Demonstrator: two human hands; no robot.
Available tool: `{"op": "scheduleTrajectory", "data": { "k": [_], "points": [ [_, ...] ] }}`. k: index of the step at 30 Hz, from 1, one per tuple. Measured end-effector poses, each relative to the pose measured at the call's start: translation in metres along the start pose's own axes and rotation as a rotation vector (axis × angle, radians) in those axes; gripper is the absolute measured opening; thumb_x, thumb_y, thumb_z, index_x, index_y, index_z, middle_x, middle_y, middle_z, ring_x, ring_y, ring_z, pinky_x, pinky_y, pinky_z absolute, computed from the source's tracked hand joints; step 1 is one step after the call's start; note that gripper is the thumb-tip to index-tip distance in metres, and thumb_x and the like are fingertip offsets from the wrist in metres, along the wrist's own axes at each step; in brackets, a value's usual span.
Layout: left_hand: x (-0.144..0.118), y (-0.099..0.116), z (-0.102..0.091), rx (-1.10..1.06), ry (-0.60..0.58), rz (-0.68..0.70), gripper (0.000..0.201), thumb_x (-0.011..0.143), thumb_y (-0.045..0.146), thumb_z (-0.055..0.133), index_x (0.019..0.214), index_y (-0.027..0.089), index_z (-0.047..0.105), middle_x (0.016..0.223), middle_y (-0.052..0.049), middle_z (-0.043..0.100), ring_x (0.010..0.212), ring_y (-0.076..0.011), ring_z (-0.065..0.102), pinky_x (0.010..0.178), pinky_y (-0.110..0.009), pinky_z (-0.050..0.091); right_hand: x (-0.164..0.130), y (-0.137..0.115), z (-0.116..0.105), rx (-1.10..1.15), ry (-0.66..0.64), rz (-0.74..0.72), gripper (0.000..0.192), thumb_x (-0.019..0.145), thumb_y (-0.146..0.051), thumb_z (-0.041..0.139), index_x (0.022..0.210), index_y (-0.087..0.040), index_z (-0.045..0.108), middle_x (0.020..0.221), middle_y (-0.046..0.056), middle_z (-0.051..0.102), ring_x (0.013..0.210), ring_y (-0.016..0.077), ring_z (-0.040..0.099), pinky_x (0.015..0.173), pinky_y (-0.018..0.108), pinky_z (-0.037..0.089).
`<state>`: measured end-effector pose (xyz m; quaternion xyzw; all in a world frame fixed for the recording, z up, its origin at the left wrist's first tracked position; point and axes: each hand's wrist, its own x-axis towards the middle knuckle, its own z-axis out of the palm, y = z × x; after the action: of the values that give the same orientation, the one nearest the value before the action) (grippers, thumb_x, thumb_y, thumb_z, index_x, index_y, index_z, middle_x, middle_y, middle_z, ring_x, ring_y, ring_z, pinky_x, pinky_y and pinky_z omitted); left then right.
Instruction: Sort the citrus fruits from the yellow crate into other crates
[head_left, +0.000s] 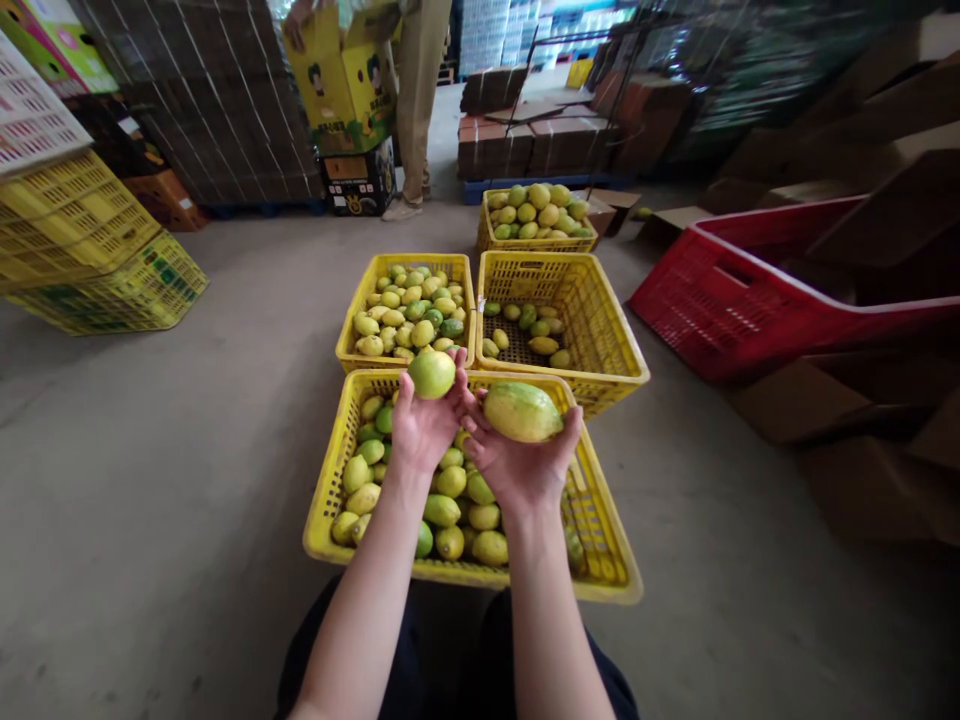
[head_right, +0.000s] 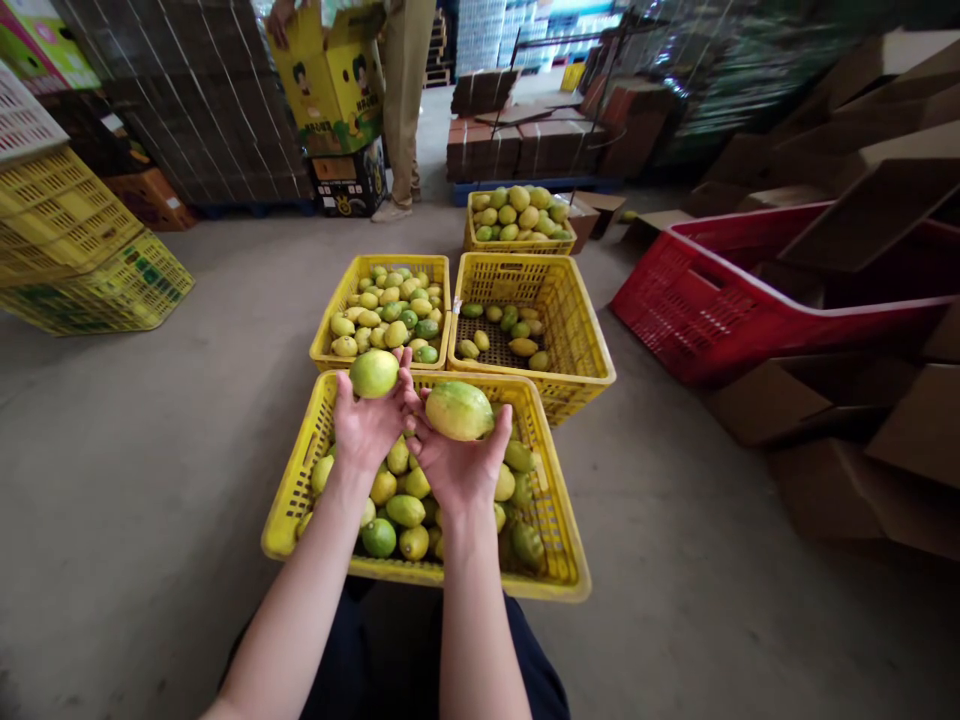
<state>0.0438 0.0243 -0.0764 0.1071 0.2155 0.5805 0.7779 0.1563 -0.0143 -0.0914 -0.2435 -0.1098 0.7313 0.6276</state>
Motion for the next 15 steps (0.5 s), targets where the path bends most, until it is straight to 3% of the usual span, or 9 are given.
{"op": "scheduleTrajectory", "data": {
  "k": [5, 9, 15],
  "points": [
    [0.0041, -0.0042, -0.0038, 0.017, 0.025, 0.097, 0.055, 0.094, 0.062, 0.051, 0.127, 0.019, 0.063, 0.13, -0.012, 0.063, 0.118, -0.0217, 0.062, 0.087, -0.029, 0.055, 0.0007, -0.001, -0.0012, -0.016, 0.05, -0.018, 0.082, 0.063, -0.091, 0.049, 0.098, -0.02, 0.069, 0.102, 0.016, 0.072, 0.088, 0.0287, 0.065, 0.063, 0.037, 0.055],
    [0.0044, -0.0045, -0.0051, -0.073, -0.072, 0.096, 0.047, 0.091, 0.051, 0.062, 0.128, 0.021, 0.063, 0.127, -0.01, 0.065, 0.118, -0.0212, 0.062, 0.085, -0.028, 0.055, 0.0029, 0.0004, -0.0035, 0.033, 0.063, -0.012, 0.082, 0.064, -0.091, 0.049, 0.097, -0.019, 0.069, 0.104, 0.017, 0.072, 0.083, 0.0264, 0.064, 0.061, 0.035, 0.054],
    [0.0046, -0.0071, -0.003, 0.098, -0.123, 0.062, 0.061, 0.069, 0.028, 0.086, 0.125, 0.021, 0.064, 0.118, -0.008, 0.07, 0.114, -0.0244, 0.065, 0.092, -0.032, 0.055, 0.0043, 0.0011, -0.0045, 0.036, 0.071, -0.014, 0.081, 0.064, -0.091, 0.048, 0.096, -0.019, 0.068, 0.094, 0.013, 0.071, 0.074, 0.0225, 0.061, 0.059, 0.033, 0.052]
  ]
}}
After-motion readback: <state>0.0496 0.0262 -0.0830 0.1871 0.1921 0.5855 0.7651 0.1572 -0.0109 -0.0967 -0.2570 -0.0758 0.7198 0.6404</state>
